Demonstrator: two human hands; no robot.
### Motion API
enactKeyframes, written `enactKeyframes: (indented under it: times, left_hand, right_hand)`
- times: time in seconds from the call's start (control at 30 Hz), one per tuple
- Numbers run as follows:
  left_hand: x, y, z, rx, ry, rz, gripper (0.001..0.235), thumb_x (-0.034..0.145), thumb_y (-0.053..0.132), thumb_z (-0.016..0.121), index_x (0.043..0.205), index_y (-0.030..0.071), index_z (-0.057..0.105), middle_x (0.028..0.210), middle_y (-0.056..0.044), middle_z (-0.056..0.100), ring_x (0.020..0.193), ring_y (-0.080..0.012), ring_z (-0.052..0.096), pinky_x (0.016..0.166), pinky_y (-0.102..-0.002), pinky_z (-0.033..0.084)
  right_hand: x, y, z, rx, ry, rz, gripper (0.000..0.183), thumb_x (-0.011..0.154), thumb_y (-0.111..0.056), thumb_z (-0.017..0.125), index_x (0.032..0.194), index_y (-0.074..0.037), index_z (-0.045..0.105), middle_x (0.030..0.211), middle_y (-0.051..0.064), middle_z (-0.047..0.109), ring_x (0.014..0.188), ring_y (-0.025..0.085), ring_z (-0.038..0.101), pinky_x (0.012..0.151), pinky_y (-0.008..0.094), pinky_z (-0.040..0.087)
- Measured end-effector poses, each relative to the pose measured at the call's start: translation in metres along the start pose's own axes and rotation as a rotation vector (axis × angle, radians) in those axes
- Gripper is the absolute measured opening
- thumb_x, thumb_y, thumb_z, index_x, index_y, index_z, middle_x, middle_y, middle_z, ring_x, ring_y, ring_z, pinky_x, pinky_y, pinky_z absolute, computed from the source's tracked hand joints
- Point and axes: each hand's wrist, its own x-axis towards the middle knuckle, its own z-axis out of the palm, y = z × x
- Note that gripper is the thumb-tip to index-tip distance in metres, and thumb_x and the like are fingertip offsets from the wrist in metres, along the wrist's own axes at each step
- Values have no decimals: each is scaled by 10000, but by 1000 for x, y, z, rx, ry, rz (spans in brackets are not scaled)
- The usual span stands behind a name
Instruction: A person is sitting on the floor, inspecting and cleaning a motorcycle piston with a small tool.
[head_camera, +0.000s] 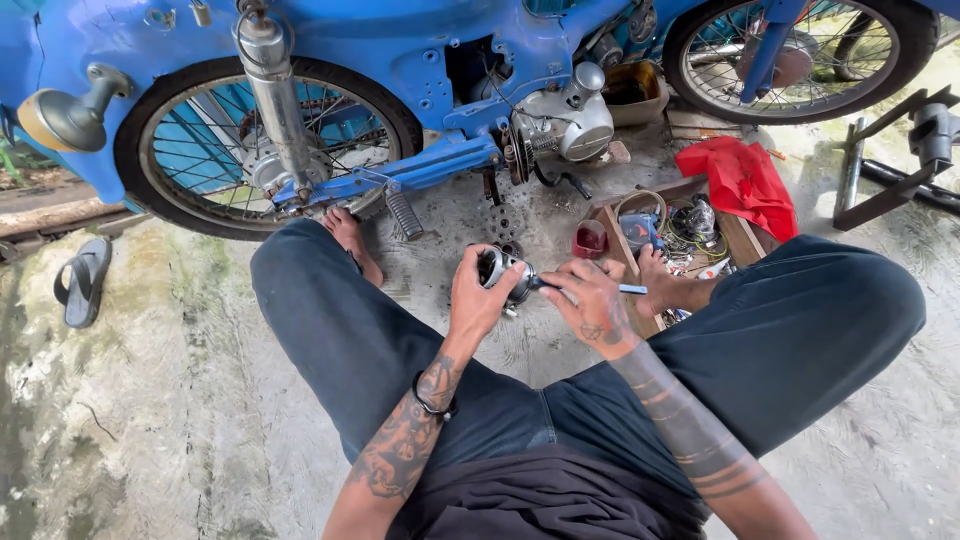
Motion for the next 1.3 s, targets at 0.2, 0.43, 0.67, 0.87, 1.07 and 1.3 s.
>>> enactKeyframes:
  times: [0.2,0.43,0.67,0.87,1.07,1.3]
  left_hand:
    - [1,-8,3,-23,1,10,571,797,472,822,1201,144,586,1148,-238,610,1163,-422,623,990,-523,521]
    - [2,-9,2,-26,14,29,560,801,453,817,1190,120,589,1134,-238,618,1146,-438,623,985,-523,514]
    - [2,-14,5,-38,29,-8,531,799,446,819,1164,128,602,1112,-215,635,1119,-396,645,957,-502,531]
    - [2,-13,3,-48,32,-29,538,783,450,827,1164,141,605,1120,-201,647,1125,-383,650,970,-485,533]
    - [5,-12,3,-36,33,-42,558,784,450,824,1188,137,599,1137,-214,650,1140,-392,646,976,-498,530]
    - [6,-10,3,-49,35,-99,551,800,470,805,1187,145,585,1167,-219,662,1171,-391,638,1000,-494,526]
  right_hand:
    - [9,-2,-5,43,-4,14,171,1026,-336,684,1095,-199,758,947,24,658,831,257,652,898,379,339]
    - [23,-30,-22,110,16,26,143,1021,-215,691,1119,-145,766,927,72,656,782,333,650,738,398,472]
    - [25,-43,-32,95,-26,17,159,1038,-184,659,1121,-95,761,925,101,626,779,372,655,628,443,552]
    - [19,-21,-16,15,5,-37,163,985,-254,717,1101,-161,784,931,70,653,787,343,660,647,442,534]
    - [18,-21,-12,-5,39,-74,145,1000,-252,697,1087,-170,780,925,50,646,768,322,643,646,424,485]
    - [19,-23,-12,-15,64,-109,133,1014,-227,693,1067,-142,781,932,65,649,792,325,649,688,430,507]
